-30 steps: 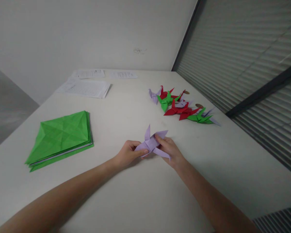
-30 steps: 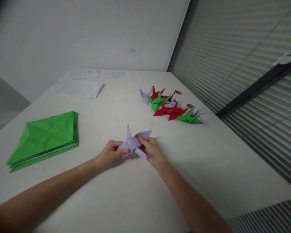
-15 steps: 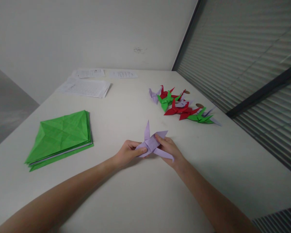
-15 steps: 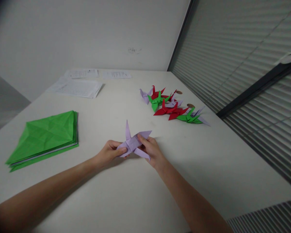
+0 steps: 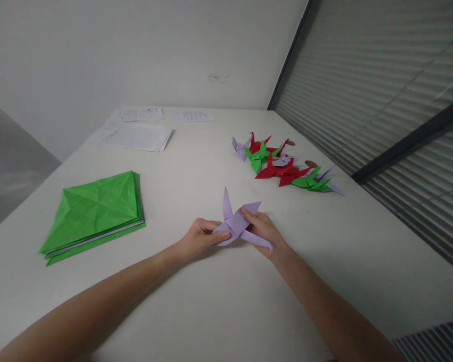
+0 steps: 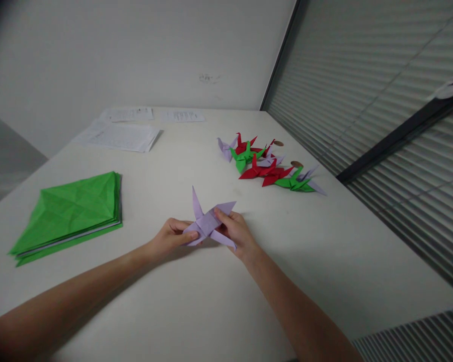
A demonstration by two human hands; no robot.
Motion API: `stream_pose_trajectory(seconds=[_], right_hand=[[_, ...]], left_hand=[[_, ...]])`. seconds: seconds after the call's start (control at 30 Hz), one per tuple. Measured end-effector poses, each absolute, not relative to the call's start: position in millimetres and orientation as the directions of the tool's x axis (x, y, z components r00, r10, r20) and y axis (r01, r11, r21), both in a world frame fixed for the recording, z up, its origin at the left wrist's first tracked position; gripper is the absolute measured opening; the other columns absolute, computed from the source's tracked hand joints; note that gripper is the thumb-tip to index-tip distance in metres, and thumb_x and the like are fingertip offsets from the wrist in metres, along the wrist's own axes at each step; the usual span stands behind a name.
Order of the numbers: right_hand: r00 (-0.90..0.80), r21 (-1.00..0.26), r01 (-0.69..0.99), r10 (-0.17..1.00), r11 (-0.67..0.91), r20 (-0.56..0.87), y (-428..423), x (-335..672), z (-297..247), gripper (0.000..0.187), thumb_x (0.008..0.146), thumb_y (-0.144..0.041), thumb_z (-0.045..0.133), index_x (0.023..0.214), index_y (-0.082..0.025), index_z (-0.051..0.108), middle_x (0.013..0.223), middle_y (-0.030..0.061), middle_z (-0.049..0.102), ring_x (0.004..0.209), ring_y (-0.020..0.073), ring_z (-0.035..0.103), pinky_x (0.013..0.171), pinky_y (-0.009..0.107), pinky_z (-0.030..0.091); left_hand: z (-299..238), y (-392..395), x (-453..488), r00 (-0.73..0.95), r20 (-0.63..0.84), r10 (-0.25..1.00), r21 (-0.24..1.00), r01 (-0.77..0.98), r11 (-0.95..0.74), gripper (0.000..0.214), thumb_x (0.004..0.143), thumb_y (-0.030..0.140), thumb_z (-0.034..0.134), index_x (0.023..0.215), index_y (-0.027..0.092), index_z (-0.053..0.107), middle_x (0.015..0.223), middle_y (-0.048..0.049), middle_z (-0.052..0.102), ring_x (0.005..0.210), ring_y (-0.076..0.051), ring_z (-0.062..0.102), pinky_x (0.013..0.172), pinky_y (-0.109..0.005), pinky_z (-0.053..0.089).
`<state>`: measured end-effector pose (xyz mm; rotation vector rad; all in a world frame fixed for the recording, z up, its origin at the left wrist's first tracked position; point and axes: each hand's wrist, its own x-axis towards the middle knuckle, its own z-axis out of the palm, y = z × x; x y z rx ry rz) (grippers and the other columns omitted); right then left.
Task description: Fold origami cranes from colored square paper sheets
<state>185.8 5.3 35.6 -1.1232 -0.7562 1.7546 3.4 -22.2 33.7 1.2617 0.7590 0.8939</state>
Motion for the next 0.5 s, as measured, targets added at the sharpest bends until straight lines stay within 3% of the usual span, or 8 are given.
stream_pose_trajectory(seconds=[0.5], right_hand=[[-0.166,-0.832,-0.375,0.912,-0.41,-0.375,6.7,186.8,35.1,0.043,0.046,-0.047,0.09,0.065,-0.016,0.067,0.064,-0.0003,0.066,0.06,0.0138,0.058,0.065,0.03,0.048]], left_hand=[[24.9,-20.8,3.4,0.448,-0.049,0.893,0.977,-0.166,0.137,0.042,0.074,0.05,0.074,0.07,0.008,0.075,0.056,0.0003,0.054,0.053,-0.007,0.039,0.052,-0.021,0.027]])
